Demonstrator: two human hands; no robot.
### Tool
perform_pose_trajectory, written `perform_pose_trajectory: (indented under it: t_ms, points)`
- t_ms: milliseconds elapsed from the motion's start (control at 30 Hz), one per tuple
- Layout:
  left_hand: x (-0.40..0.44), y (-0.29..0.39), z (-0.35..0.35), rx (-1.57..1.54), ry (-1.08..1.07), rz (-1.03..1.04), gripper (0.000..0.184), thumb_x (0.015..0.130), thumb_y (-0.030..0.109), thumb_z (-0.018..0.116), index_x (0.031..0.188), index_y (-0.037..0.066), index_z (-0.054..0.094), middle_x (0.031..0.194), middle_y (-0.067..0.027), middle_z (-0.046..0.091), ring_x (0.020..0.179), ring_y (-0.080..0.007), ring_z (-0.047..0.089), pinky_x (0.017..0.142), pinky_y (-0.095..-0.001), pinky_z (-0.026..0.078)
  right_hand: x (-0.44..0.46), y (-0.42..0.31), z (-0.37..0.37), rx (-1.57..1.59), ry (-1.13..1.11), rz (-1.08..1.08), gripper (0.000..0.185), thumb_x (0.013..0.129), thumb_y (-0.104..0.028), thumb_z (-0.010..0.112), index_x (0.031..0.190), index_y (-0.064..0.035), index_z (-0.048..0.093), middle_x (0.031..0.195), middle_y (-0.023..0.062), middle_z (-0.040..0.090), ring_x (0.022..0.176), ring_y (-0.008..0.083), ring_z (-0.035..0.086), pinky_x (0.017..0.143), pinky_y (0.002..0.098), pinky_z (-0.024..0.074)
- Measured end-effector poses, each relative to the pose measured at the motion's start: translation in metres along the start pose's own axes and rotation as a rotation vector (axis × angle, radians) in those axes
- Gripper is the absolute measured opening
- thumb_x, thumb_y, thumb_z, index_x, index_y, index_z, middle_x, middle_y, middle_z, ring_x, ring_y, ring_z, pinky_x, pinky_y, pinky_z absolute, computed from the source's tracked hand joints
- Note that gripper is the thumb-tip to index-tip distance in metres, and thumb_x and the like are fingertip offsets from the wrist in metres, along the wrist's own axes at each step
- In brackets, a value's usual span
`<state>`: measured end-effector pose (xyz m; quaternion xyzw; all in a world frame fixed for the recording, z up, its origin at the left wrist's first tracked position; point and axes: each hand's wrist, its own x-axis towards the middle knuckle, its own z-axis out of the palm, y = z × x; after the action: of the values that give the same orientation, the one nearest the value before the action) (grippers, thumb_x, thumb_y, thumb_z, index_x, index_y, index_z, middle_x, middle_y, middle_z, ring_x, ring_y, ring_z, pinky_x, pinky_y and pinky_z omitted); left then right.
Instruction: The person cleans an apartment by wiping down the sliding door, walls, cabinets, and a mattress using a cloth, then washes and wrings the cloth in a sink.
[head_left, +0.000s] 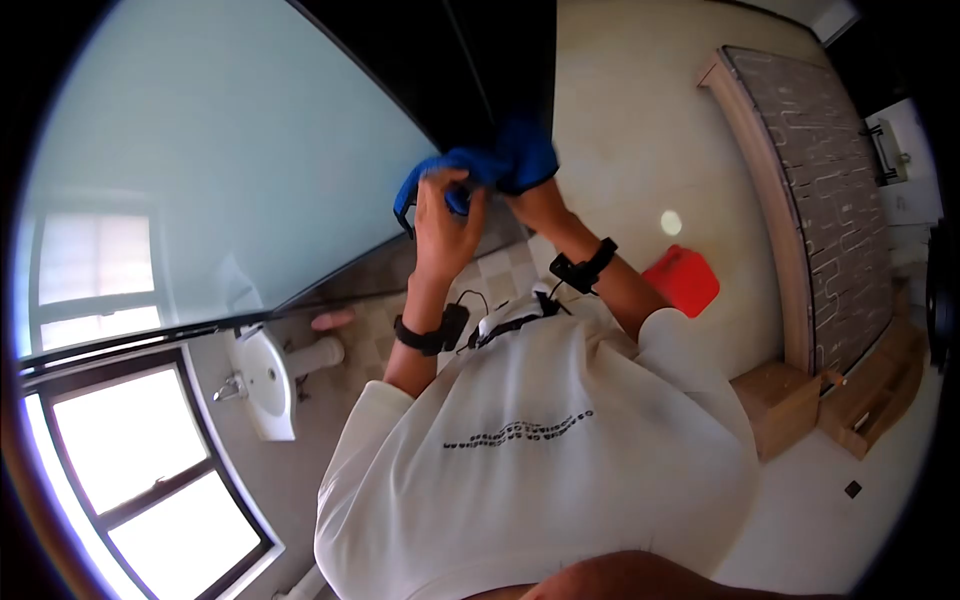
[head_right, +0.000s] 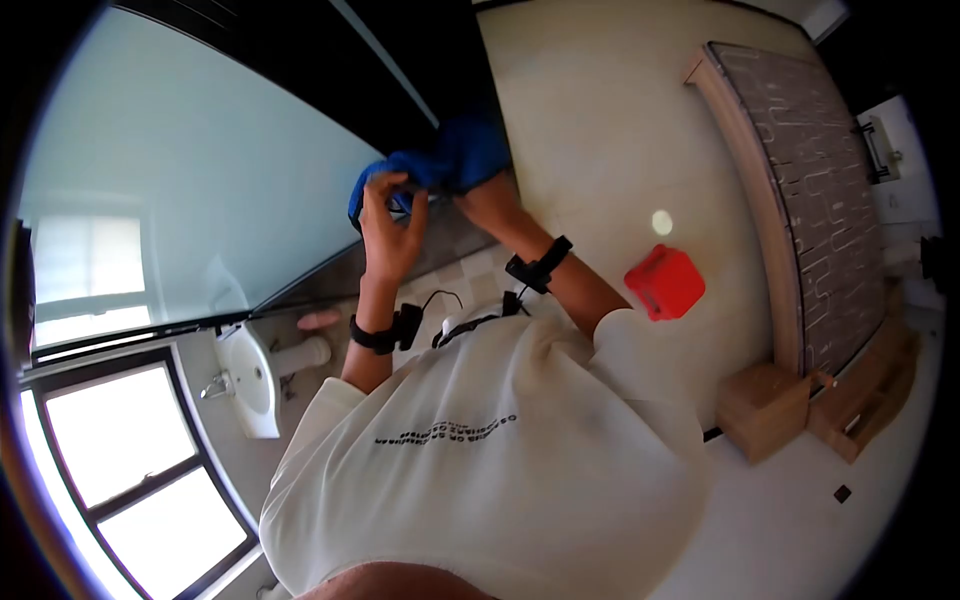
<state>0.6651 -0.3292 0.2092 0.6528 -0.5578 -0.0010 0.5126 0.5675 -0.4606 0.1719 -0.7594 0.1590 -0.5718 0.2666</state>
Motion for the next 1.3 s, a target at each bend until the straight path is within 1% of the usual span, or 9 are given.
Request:
perform_pose_trajectory:
  t_ms: [67, 200, 333, 367, 533, 933, 1033, 1200, 1300]
  points:
    - [0.001, -0.009, -0.009, 0.091, -0.052, 0.073, 0.036, 0.080, -0.002, 0.068, 0.112, 0.000, 0.053, 0.104, -0.0187, 0.061, 0.093, -0.0348, 0.059, 0.081, -0.0396, 0.049, -0.017, 0.015, 0.004, 0.008, -0.180, 0.145, 0.044, 0.073, -0.004, 0.071, 0.114, -0.0008, 0.056, 0.105, 0.0178, 0.060, 0.099, 0.0413, 0.057, 0.085, 0.0461, 0.0466]
    - [0.018, 0.022, -0.025, 0.208, -0.108, 0.229, 0.057, 0.076, -0.004, 0.066, 0.129, -0.001, 0.045, 0.110, -0.0193, 0.060, 0.097, -0.0357, 0.057, 0.085, -0.0433, 0.046, 0.025, 0.008, -0.039, -0.048, -0.341, 0.043, 0.050, 0.072, -0.005, 0.074, 0.118, -0.0002, 0.059, 0.114, 0.0201, 0.061, 0.105, 0.0395, 0.058, 0.089, 0.0439, 0.0472]
    - [0.055, 0.066, -0.047, 0.216, -0.038, 0.238, 0.078, 0.076, -0.001, 0.066, 0.145, -0.001, 0.030, 0.115, -0.0200, 0.060, 0.098, -0.0347, 0.056, 0.088, -0.0448, 0.044, 0.094, -0.006, -0.062, -0.294, -0.110, -0.358, 0.044, 0.069, -0.013, 0.079, 0.109, -0.0014, 0.065, 0.102, 0.0181, 0.067, 0.093, 0.0404, 0.061, 0.082, 0.0452, 0.0489]
    - [0.068, 0.073, -0.049, 0.234, 0.009, 0.279, 0.077, 0.077, 0.000, 0.065, 0.146, 0.000, 0.031, 0.115, -0.0191, 0.060, 0.098, -0.0340, 0.056, 0.088, -0.0438, 0.044, 0.117, -0.020, -0.065, -0.351, -0.033, -0.462, 0.029, 0.070, -0.006, 0.074, 0.098, -0.0030, 0.067, 0.087, 0.0154, 0.067, 0.077, 0.0353, 0.064, 0.070, 0.0402, 0.0525]
    - [0.078, 0.086, -0.047, 0.299, 0.054, 0.257, 0.066, 0.080, 0.004, 0.065, 0.142, 0.008, 0.043, 0.109, -0.0143, 0.062, 0.098, -0.0304, 0.054, 0.090, -0.0409, 0.043, 0.115, -0.026, -0.054, -0.245, 0.003, -0.244, 0.027, 0.065, -0.004, 0.076, 0.091, -0.0040, 0.068, 0.081, 0.0144, 0.067, 0.071, 0.0350, 0.065, 0.062, 0.0368, 0.0524]
    - [-0.004, 0.020, 0.016, 0.259, -0.248, -0.092, 0.072, 0.082, 0.002, 0.063, 0.146, 0.009, 0.034, 0.125, -0.0209, 0.052, 0.111, -0.0387, 0.053, 0.097, -0.0439, 0.043, 0.016, 0.026, -0.028, -0.141, -0.105, 0.011, 0.024, 0.069, -0.004, 0.073, 0.091, -0.0064, 0.063, 0.079, 0.0174, 0.063, 0.073, 0.0388, 0.062, 0.063, 0.0420, 0.0503]
    - [-0.032, -0.010, 0.037, 0.189, -0.259, -0.202, 0.075, 0.079, 0.004, 0.064, 0.147, 0.010, 0.032, 0.115, -0.0219, 0.059, 0.110, -0.0395, 0.053, 0.095, -0.0463, 0.042, 0.004, 0.023, -0.028, -0.047, -0.143, 0.122, 0.019, 0.074, -0.004, 0.071, 0.090, -0.0054, 0.062, 0.078, 0.0177, 0.062, 0.073, 0.0382, 0.061, 0.064, 0.0404, 0.0501]
    - [-0.086, -0.041, 0.075, -0.110, -0.459, -0.241, 0.087, 0.082, 0.010, 0.067, 0.150, -0.001, 0.014, 0.146, -0.0312, 0.031, 0.137, -0.0446, 0.030, 0.113, -0.0450, 0.029, -0.055, 0.063, -0.010, 0.085, -0.174, 0.386, 0.016, 0.079, 0.000, 0.068, 0.094, -0.0016, 0.061, 0.084, 0.0142, 0.066, 0.072, 0.0309, 0.064, 0.067, 0.0369, 0.0518]
    - [-0.095, -0.044, 0.082, -0.159, -0.540, -0.247, 0.087, 0.082, 0.008, 0.066, 0.150, -0.001, 0.014, 0.144, -0.0312, 0.034, 0.137, -0.0446, 0.031, 0.112, -0.0450, 0.030, -0.070, 0.077, -0.013, 0.340, -0.136, 0.561, 0.016, 0.081, -0.009, 0.069, 0.093, -0.0021, 0.061, 0.081, 0.0153, 0.065, 0.074, 0.0298, 0.064, 0.068, 0.0372, 0.0513]
